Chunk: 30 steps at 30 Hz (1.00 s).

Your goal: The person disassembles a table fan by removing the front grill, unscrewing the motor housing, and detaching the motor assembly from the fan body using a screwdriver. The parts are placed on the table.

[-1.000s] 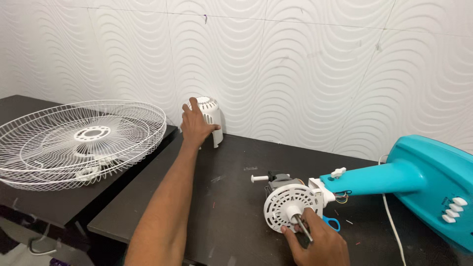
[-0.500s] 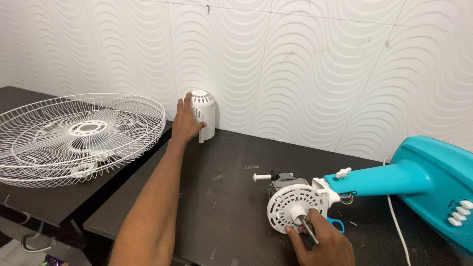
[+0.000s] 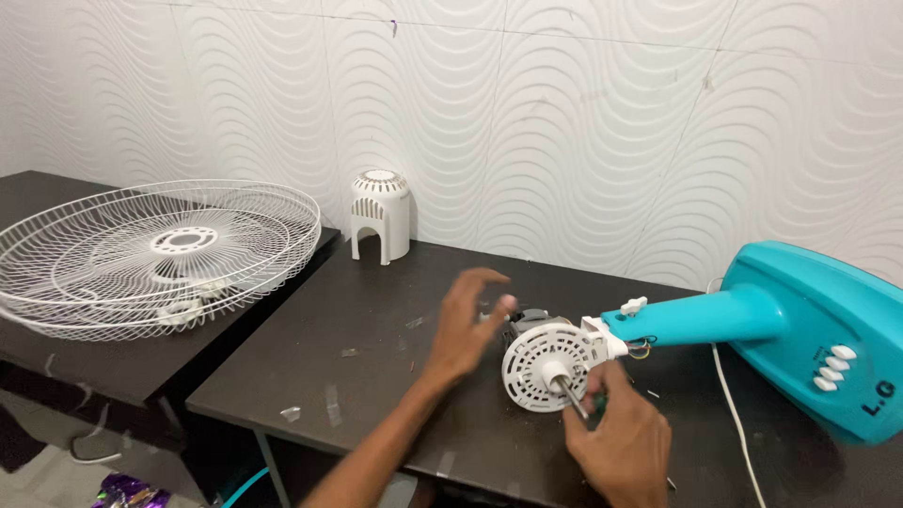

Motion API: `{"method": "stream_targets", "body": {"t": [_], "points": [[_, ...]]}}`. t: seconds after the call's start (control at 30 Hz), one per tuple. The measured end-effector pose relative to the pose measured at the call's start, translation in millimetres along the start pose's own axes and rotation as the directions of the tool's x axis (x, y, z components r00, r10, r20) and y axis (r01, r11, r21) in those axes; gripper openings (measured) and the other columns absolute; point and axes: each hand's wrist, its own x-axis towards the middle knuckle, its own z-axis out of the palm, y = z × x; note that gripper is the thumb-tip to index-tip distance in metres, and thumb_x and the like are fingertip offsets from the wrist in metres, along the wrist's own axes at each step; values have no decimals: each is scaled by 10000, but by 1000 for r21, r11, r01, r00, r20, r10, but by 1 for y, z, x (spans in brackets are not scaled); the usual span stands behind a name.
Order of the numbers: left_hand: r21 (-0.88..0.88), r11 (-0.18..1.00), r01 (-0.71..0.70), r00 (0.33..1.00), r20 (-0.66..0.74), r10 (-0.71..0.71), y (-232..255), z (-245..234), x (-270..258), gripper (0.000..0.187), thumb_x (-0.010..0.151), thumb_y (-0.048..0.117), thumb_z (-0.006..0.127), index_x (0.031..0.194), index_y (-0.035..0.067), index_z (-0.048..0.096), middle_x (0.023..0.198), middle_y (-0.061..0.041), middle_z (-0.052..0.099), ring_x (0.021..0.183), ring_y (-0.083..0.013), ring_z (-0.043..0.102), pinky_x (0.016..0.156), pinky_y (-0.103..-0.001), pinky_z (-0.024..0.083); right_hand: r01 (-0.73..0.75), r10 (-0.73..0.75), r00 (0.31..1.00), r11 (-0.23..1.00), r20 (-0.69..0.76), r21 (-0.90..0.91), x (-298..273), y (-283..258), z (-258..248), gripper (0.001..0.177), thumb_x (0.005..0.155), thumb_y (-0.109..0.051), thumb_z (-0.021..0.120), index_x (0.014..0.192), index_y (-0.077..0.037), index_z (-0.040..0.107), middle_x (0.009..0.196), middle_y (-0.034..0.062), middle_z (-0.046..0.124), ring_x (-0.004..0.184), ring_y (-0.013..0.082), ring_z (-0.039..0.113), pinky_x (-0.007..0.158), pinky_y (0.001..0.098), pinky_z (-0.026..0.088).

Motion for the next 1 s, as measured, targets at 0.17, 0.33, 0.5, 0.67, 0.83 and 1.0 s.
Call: {"method": "stream_targets", "body": {"t": [0.17, 0.33, 0.5, 0.67, 0.83, 1.0], "points": [[53, 997, -63, 981, 188, 51, 31, 20, -25, 676, 906, 649, 539, 1304, 119, 675, 1434, -163, 572, 1418, -396, 415, 1143, -654, 171, 90, 2, 933, 967, -360, 238, -10, 7, -4, 274, 842, -62, 636, 1080, -26, 506, 811, 144, 688, 608, 264, 690, 657, 401, 541], [107, 992, 73, 977, 193, -93, 41, 26, -26, 682, 900, 685, 466, 1266, 164, 709, 1366, -106, 650, 1429, -337, 448, 1214, -668, -21, 390, -148, 843, 831, -517, 398, -12, 10, -7, 269, 944, 5, 504, 1213, 18, 488, 962, 106, 724, 870, 206, 704, 774, 351, 534], [195, 976, 100, 972, 192, -138, 52, 22, -25, 599, 905, 627, 489, 1228, 180, 724, 1322, -85, 659, 1376, -288, 496, 1207, -668, -27, 337, -115, 850, 868, -513, 365, -17, 7, -9, 225, 959, -67, 593, 1175, -15, 627, 1004, 93, 734, 829, 212, 703, 705, 332, 544], [197, 978, 67, 990, 109, -90, 69, 17, -27, 504, 907, 533, 568, 1144, 138, 771, 1160, -88, 735, 1209, -279, 579, 1227, -559, 145, 429, -324, 834, 890, -447, 155, -15, 2, -2, 282, 751, -137, 788, 1023, -83, 740, 1000, 104, 662, 816, 220, 696, 587, 317, 606], [127, 992, 11, 996, 84, -22, 76, 17, -35, 492, 909, 517, 595, 1091, 97, 776, 1082, -88, 775, 1031, -273, 705, 1064, -495, 391, 390, -346, 846, 920, -405, 31, -14, 5, 0, 230, 778, -173, 799, 994, -103, 762, 999, 57, 669, 742, 213, 707, 627, 353, 585], [21, 1000, 16, 999, 30, -17, 79, 17, -41, 498, 896, 511, 619, 1118, 91, 769, 1097, -95, 774, 1019, -300, 745, 874, -427, 571, 298, -280, 899, 955, -337, 1, -17, 2, -6, 156, 866, -214, 761, 988, -117, 769, 1020, 25, 680, 655, 205, 713, 600, 356, 577]]}}
